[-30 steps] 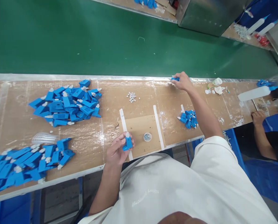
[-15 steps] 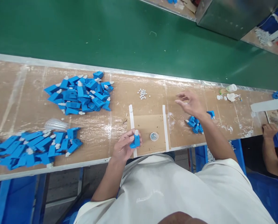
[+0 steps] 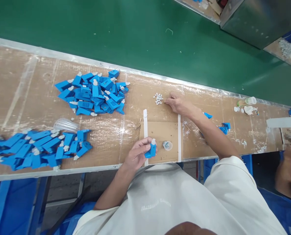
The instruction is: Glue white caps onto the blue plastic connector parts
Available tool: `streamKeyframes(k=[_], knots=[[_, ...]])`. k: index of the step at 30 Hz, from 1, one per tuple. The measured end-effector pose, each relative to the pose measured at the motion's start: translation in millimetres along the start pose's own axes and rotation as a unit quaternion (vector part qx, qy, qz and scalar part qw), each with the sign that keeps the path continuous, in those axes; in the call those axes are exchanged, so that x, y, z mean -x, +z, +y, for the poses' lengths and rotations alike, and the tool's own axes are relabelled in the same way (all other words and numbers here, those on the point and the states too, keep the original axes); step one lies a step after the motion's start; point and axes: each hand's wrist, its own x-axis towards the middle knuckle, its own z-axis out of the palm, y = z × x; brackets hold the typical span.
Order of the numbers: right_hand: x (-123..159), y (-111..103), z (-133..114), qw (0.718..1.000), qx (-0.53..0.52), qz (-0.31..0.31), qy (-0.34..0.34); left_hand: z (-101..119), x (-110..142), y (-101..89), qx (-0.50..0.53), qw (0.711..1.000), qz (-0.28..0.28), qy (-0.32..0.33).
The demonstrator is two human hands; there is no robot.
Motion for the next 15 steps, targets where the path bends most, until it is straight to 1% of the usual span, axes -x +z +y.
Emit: streamKeyframes(k=[3, 5, 7, 8, 9, 10, 11, 13, 15], knots=[[-7.2, -5.6, -5.6, 0.998, 0.041, -0.041, -0.003, 0.8, -0.4, -0.8, -0.006, 1.000, -0.013, 0.005], [-7.9, -11.3, -8.9, 0.998, 0.038, -0.053, -0.009, 1.8, -0.5, -0.8, -0.007, 1.000, -0.022, 0.016], [-0.9, -19.4, -14.8, 0.999, -0.019, -0.031, -0.003, 2.9, -0.2, 0.1, -0.006, 0.999, -0.023, 0.029], [6.2, -24.0, -19.9, 0.997, -0.074, -0.007, 0.008, 3.4, 0.1, 0.9, -0.005, 0.999, -0.023, 0.036], [15.6, -28.4, -26.8, 0.989, -0.146, 0.019, 0.025, 3.8, 0.5, 2.0, -0.006, 0.999, -0.024, 0.041], [27.0, -32.3, -35.4, 0.971, -0.229, 0.045, 0.044, 4.2, 0.8, 3.5, -0.009, 0.999, -0.025, 0.044], [39.7, -35.2, -45.7, 0.944, -0.318, 0.064, 0.066, 4.5, 1.1, 5.2, -0.012, 0.999, -0.027, 0.044], [66.6, -37.2, -69.1, 0.869, -0.477, 0.081, 0.101, 4.7, 0.7, 9.4, -0.022, 0.998, -0.032, 0.039], [90.6, -34.1, -92.5, 0.796, -0.585, 0.090, 0.125, 4.1, -1.2, 14.4, -0.033, 0.998, -0.039, 0.032]])
